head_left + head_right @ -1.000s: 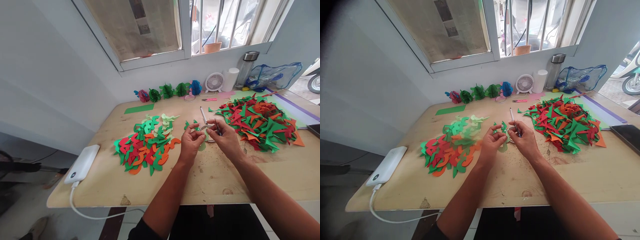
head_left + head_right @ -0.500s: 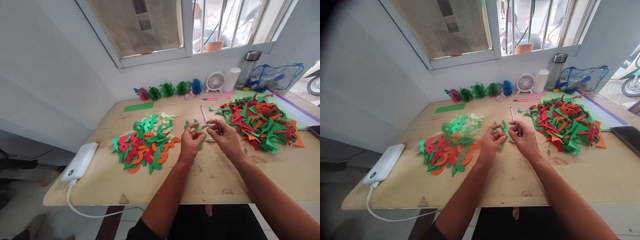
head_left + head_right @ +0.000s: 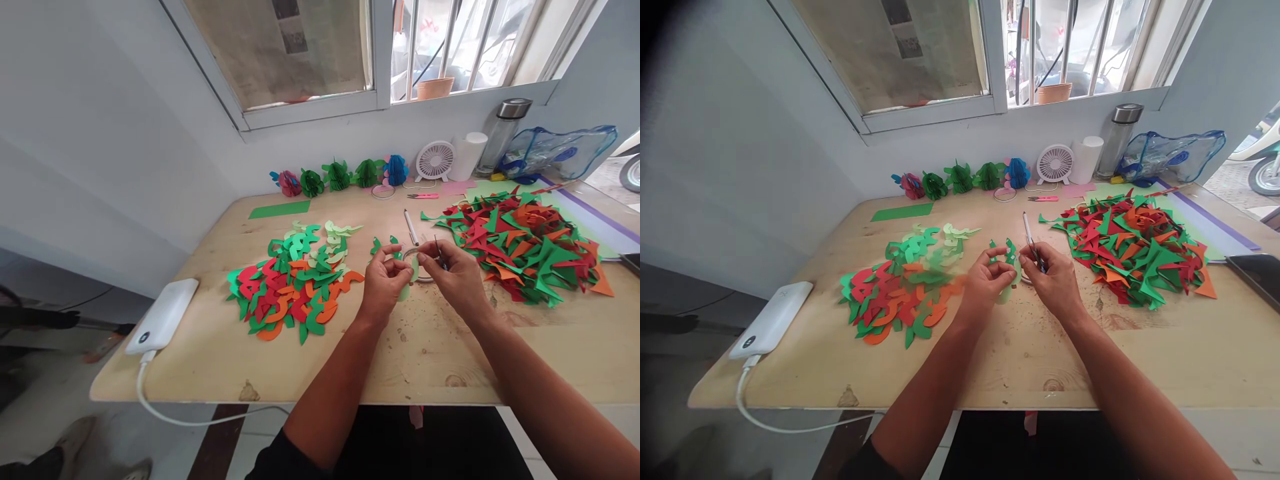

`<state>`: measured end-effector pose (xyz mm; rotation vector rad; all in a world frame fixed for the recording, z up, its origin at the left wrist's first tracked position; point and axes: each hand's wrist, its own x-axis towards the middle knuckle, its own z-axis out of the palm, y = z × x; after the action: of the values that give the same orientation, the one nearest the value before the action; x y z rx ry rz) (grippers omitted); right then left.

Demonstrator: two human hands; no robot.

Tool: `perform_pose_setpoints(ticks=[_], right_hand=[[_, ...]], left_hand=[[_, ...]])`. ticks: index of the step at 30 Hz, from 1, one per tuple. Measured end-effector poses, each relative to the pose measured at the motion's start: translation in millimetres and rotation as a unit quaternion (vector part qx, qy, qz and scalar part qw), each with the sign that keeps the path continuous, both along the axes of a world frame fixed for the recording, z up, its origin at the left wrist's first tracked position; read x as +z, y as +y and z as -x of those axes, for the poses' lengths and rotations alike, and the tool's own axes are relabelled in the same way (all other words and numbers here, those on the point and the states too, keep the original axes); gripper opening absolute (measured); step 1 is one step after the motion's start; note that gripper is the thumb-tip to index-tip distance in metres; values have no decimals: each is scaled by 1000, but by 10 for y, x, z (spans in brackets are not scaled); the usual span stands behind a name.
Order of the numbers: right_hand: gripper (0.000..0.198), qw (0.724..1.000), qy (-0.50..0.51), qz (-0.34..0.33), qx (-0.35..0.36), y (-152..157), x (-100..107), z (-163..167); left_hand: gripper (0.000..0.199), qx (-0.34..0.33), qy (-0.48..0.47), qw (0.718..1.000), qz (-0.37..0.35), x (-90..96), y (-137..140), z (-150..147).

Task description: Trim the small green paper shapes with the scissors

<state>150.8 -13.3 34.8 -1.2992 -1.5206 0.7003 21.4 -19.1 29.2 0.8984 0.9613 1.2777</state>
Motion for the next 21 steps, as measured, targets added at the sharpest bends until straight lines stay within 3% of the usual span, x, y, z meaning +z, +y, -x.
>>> perform_pose_setpoints(ticks=[21], right_hand=[[12, 998, -53, -39, -2, 3, -33, -3]], left_hand=[[39, -14, 54, 998, 16, -18, 19, 3]])
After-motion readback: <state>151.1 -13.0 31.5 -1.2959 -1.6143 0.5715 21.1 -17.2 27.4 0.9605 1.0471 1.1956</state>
